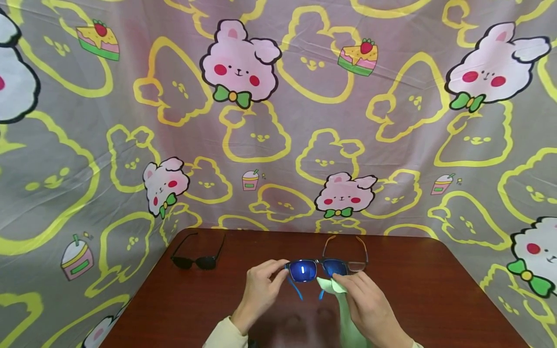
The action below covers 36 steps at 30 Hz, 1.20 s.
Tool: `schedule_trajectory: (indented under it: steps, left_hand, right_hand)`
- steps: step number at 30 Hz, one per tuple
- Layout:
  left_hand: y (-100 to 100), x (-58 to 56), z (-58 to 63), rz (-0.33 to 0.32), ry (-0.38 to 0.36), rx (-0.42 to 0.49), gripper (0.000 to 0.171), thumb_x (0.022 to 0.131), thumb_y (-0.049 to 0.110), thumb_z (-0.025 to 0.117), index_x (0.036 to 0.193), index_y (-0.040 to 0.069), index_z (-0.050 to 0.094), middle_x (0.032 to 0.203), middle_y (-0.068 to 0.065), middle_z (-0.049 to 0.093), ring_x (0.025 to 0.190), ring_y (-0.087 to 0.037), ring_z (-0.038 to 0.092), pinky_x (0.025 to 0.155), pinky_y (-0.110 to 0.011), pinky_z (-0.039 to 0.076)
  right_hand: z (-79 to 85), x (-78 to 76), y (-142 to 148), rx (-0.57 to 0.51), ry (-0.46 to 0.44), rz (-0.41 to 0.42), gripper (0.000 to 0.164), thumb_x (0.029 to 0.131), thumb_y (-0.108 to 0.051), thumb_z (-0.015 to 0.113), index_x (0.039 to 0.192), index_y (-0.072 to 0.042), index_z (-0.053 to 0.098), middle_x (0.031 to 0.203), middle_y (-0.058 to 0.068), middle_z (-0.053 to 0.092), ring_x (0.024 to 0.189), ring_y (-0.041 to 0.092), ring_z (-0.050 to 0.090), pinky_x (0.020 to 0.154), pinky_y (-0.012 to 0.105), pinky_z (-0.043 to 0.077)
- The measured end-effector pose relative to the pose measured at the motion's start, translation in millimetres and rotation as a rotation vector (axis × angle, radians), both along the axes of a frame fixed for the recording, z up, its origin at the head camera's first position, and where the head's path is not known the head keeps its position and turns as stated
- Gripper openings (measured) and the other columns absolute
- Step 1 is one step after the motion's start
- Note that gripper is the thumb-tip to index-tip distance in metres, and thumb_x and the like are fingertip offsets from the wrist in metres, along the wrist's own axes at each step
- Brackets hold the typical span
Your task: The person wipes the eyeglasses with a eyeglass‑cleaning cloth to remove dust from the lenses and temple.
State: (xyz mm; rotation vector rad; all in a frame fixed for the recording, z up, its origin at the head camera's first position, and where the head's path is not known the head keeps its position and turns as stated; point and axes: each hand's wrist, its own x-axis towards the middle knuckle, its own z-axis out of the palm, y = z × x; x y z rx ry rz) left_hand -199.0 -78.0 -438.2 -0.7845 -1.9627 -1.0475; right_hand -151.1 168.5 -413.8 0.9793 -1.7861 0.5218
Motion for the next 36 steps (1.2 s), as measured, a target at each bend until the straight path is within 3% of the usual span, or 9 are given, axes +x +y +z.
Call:
schedule_trajectory:
  steps: [6, 12, 15, 19, 22, 25, 31, 36]
  left_hand:
    - [-5.7, -2.6, -3.5, -0.012, 0.022, -0.004, 0.016, 0.081, 0.007, 0.073, 0.097, 0.01, 0.072, 0.086, 0.005, 0.069, 0.071, -0.003, 0.06, 0.057, -0.014, 0.044]
    - [-9.2, -5.1, -6.4, -0.036, 0.059, 0.018, 0.017, 0.083, 0.005, 0.071, 0.099, 0.009, 0.072, 0.086, 0.003, 0.069, 0.074, -0.005, 0.063, 0.06, -0.016, 0.046]
    - [-10.3, -5.3, -6.5, -0.051, 0.079, 0.028, 0.017, 0.082, 0.003, 0.071, 0.099, 0.007, 0.071, 0.087, 0.002, 0.069, 0.074, -0.006, 0.063, 0.06, -0.015, 0.047]
    - [-11.6, -4.5, -5.4, -0.069, 0.097, 0.036, 0.018, 0.081, 0.001, 0.071, 0.099, 0.006, 0.071, 0.088, 0.001, 0.069, 0.074, -0.007, 0.063, 0.058, -0.015, 0.047]
    - [-12.8, -3.7, -4.7, -0.071, 0.097, 0.036, 0.019, 0.081, 0.001, 0.071, 0.099, 0.006, 0.071, 0.088, 0.0, 0.069, 0.074, -0.008, 0.064, 0.058, -0.015, 0.047]
    - [-13.5, -2.6, -5.0, -0.072, 0.091, 0.03, 0.019, 0.082, 0.001, 0.07, 0.1, 0.007, 0.071, 0.089, 0.0, 0.069, 0.075, -0.009, 0.064, 0.059, -0.015, 0.048]
    - [-12.7, -1.9, -5.9, -0.104, 0.095, 0.03, 0.022, 0.082, -0.002, 0.07, 0.102, 0.006, 0.071, 0.092, -0.002, 0.069, 0.081, -0.012, 0.066, 0.068, -0.02, 0.051]
    - [-10.4, -2.8, -7.0, -0.151, 0.121, 0.031, 0.024, 0.079, -0.004, 0.071, 0.102, 0.005, 0.07, 0.092, -0.004, 0.07, 0.082, -0.014, 0.066, 0.072, -0.021, 0.051]
  right_hand:
    - [-5.9, 0.8, 13.9, -0.029, -0.139, -0.081, 0.037, 0.104, -0.02, 0.034, 0.108, 0.0, 0.065, 0.093, -0.001, 0.061, 0.078, 0.011, 0.057, 0.071, 0.018, 0.045]
    - [-9.4, 0.7, 26.1, -0.092, -0.292, -0.158, 0.031, 0.102, -0.017, 0.035, 0.112, -0.006, 0.063, 0.09, -0.004, 0.056, 0.067, 0.002, 0.044, 0.057, 0.014, 0.037]
    - [-10.5, -1.4, 30.8, -0.129, -0.304, -0.19, 0.023, 0.097, -0.004, 0.047, 0.112, -0.007, 0.064, 0.091, -0.004, 0.054, 0.067, 0.001, 0.041, 0.056, 0.013, 0.035]
    - [-11.4, -4.8, 35.6, -0.171, -0.287, -0.236, 0.033, 0.08, 0.012, 0.061, 0.107, -0.006, 0.064, 0.087, -0.003, 0.053, 0.067, 0.004, 0.043, 0.056, 0.016, 0.036]
    - [-12.3, -7.4, 37.8, -0.205, -0.264, -0.277, 0.038, 0.07, 0.016, 0.066, 0.102, -0.005, 0.066, 0.083, -0.002, 0.055, 0.068, 0.007, 0.048, 0.058, 0.019, 0.039]
    - [-13.6, -9.0, 38.0, -0.241, -0.267, -0.335, 0.036, 0.067, 0.016, 0.071, 0.096, -0.004, 0.067, 0.081, -0.001, 0.057, 0.068, 0.011, 0.053, 0.059, 0.02, 0.041]
    - [-14.3, -8.9, 32.9, -0.312, -0.453, -0.44, 0.02, 0.076, 0.005, 0.073, 0.091, -0.008, 0.07, 0.085, 0.0, 0.068, 0.075, 0.018, 0.064, 0.061, 0.027, 0.047]
    - [-13.6, -7.5, 26.8, -0.346, -0.608, -0.43, 0.014, 0.082, -0.002, 0.07, 0.091, -0.012, 0.071, 0.086, 0.001, 0.071, 0.073, 0.01, 0.062, 0.058, 0.028, 0.048]
